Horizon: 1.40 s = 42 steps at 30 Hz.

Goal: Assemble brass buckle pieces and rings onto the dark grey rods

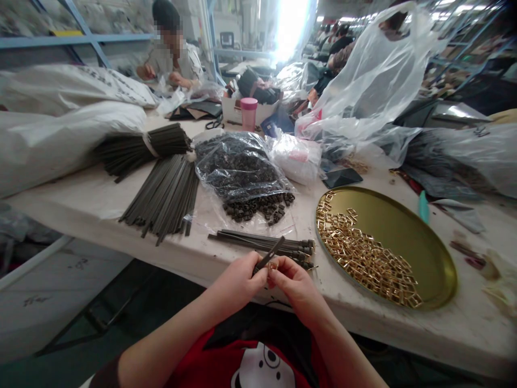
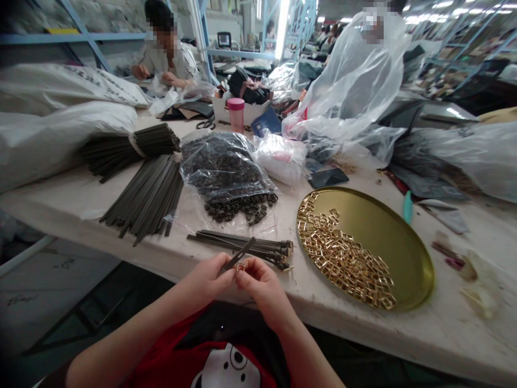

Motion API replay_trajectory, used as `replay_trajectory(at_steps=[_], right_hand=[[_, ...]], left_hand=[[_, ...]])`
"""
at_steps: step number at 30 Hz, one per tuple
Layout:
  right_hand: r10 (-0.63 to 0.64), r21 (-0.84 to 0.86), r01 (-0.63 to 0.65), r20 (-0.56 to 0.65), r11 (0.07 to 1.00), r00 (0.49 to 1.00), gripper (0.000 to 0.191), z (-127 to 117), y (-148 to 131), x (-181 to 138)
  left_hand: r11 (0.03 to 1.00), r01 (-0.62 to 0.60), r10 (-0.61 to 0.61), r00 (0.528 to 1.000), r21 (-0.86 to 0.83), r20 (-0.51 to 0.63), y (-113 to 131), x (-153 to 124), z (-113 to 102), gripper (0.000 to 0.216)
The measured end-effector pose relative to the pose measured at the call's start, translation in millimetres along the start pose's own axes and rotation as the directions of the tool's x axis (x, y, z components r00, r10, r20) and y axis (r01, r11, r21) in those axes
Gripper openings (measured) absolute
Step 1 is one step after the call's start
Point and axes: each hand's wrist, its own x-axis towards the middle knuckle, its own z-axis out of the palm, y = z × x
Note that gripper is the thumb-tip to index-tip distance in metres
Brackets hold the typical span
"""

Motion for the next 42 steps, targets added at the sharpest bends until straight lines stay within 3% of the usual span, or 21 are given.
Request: replay_trajectory(at_steps=[6,11,16,19,23,28,32,36,39,42], right_hand=[[-0.214,-0.260,0.177,-0.122,0.949,0.969,0.017,3.6,2.8,-0.5],[-0.296,-0.327,0.240,-0.132,0.914,0.946,0.012,10.7,2.7,-5.4],[-0.250,-0.121,0.230,-0.189,0.966,0.950,0.012,15.4,-4.2,-8.2],[-0.129,0.137,0.168,-0.258,0.976,0.958,0.017,11.5,-10.4,-7.5],[0.044,0.463,0.076,-0.243,0.883,0.969,0.026,8.6,-18.5,-9.2],[0.159,0.590,-0.011,-0.199,0.807,0.967,0.031,16.9,-20.5,-16.0],[0.147,0.546,-0.038,-0.158,0.837,0.976,0.027,24.4,-13.7,-16.9],[0.070,0.367,0.006,-0.193,0.930,0.979,0.023,26.3,-3.2,-14.7],[0.004,0.222,0.040,-0.196,0.974,0.981,0.019,24.3,5.0,-13.7],[0.011,0.186,0.021,-0.171,0.982,0.985,0.018,22.8,9.8,-12.5]], left_hand=[[0.997,0.003,-0.002,1.000,0.075,-0.020,-1.6,-3.8,0.8,0.017],[0.998,-0.013,0.016,0.999,0.059,-0.047,-0.6,-7.2,2.8,0.017],[0.999,-0.046,0.047,0.998,0.028,-0.034,0.2,-11.5,-0.6,0.020],[0.996,-0.082,0.083,0.996,-0.035,0.025,1.7,-19.1,-8.6,0.025],[0.991,-0.115,0.121,0.988,-0.067,0.093,3.4,-30.1,-17.4,0.025],[0.995,-0.094,0.098,0.983,-0.030,0.155,4.2,-35.0,-19.6,0.026],[0.995,-0.094,0.096,0.984,-0.018,0.149,5.5,-30.3,-16.8,0.025],[0.997,-0.071,0.075,0.993,-0.043,0.096,5.1,-22.3,-10.9,0.016],[0.990,-0.058,0.076,0.988,-0.132,0.134,4.2,-18.0,-8.8,0.012],[0.973,-0.028,0.071,0.981,-0.228,0.180,4.3,-15.6,-10.3,0.017]])
